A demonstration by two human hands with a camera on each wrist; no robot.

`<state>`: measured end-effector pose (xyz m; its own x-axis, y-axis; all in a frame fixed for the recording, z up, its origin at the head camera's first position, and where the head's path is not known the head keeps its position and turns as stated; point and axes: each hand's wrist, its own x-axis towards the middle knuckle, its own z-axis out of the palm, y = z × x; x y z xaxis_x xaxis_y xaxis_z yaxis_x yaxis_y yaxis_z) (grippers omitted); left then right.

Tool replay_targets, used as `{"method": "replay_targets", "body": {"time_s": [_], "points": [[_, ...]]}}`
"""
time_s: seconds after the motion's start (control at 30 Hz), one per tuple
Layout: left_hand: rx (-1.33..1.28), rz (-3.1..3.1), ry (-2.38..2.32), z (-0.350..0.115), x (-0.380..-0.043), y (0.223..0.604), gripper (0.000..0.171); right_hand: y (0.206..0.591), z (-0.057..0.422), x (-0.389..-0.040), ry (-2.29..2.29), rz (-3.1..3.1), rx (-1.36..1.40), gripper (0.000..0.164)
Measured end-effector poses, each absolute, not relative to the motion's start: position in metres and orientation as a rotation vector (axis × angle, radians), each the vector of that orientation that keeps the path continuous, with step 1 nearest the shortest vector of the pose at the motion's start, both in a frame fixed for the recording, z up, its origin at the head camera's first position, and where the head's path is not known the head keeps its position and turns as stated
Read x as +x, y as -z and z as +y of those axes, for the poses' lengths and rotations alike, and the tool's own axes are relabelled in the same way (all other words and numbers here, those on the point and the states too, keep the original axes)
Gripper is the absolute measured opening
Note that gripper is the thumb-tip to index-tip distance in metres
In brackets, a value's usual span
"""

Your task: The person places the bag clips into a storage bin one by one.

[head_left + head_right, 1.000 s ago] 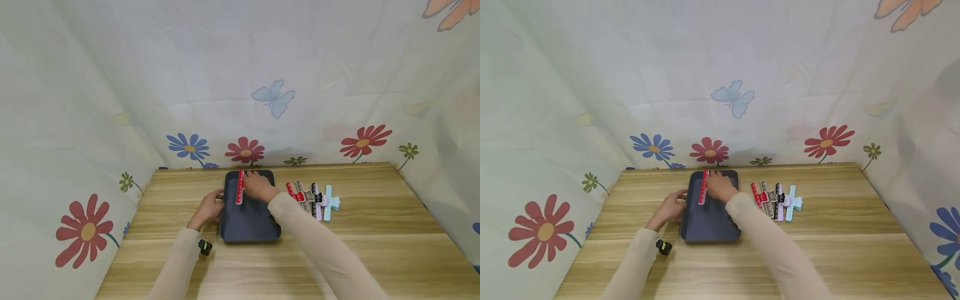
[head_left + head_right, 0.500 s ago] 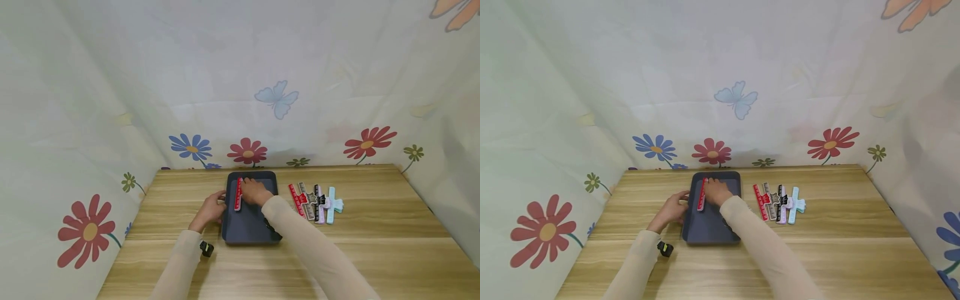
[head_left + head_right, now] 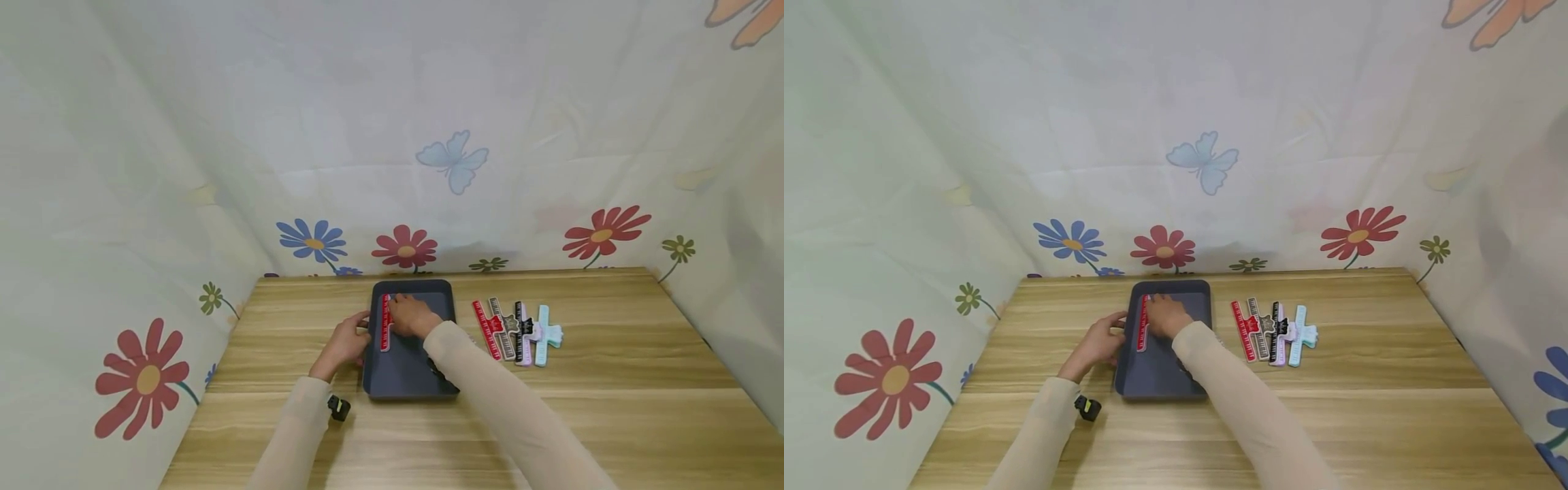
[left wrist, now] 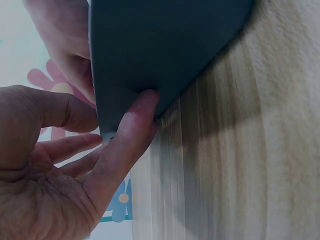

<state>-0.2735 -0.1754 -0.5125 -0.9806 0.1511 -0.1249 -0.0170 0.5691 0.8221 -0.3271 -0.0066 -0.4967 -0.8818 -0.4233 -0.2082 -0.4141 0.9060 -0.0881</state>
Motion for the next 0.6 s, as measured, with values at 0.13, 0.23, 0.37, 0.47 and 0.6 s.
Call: {"method": "replay_targets", "body": {"time_s": [0.13, 0.23, 0.37, 0.47, 0.6], "points": [[0.123, 2.61, -1.381, -0.173, -0.273, 0.514, 0.062, 0.492, -0.001, -0.324, 0.069, 2.827, -0.629, 0.067], [0.119, 2.609, -1.38, -0.173, -0.274, 0.513, 0.062, 0.486, 0.004, -0.321, 0.095, 2.832, -0.644, 0.069], [0.106, 2.61, -1.383, -0.174, -0.277, 0.511, 0.062, 0.477, 0.01, -0.316, 0.135, 2.861, -0.68, 0.07], [0.106, 2.608, -1.379, -0.175, -0.277, 0.511, 0.063, 0.469, 0.014, -0.31, 0.137, 2.89, -0.7, 0.07], [0.106, 2.608, -1.375, -0.175, -0.276, 0.513, 0.064, 0.461, 0.021, -0.299, 0.144, 2.939, -0.738, 0.07]]}}
